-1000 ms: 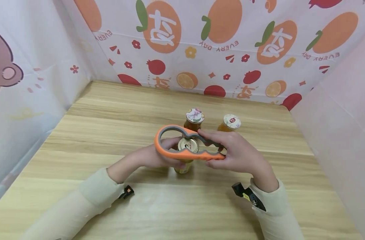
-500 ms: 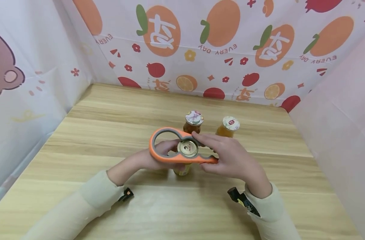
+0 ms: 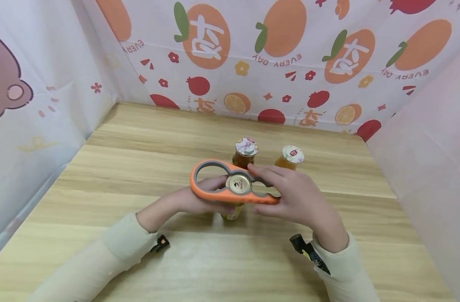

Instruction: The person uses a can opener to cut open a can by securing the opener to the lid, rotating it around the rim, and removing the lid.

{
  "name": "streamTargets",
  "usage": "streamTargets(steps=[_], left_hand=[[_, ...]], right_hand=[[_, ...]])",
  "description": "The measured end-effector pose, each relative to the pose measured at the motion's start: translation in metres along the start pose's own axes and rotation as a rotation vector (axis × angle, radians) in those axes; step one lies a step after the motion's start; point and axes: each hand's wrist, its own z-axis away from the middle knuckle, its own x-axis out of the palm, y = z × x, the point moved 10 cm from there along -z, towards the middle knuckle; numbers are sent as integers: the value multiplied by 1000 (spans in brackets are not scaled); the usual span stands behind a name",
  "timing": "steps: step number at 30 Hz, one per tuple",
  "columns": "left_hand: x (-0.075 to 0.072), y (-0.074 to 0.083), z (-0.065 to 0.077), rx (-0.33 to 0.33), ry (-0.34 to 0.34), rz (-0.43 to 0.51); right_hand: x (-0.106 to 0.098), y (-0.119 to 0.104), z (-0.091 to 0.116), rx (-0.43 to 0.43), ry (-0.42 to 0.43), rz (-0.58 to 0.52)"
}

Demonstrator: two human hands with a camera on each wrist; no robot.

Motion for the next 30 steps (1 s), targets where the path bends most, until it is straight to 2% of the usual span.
streamTargets(steps=[5,12,17,23,25,30], left_hand=[[6,5,0,-11,0,27],[8,5,-1,-1,20,89],[10,3,-2,8,17,72],[11,-5,2,8,50,8],[13,-7,3,24,49,-12],[16,-8,2,97,27,15]], right_hand=[[1,-2,1,24,-30,87],[-2,-5,0,44,-16,150],[-1,-4,0,35,-15,150],[6,-3,1,19,3,172],[7,-4,0,9,21,183],[7,-5,-2,-16,92,203]])
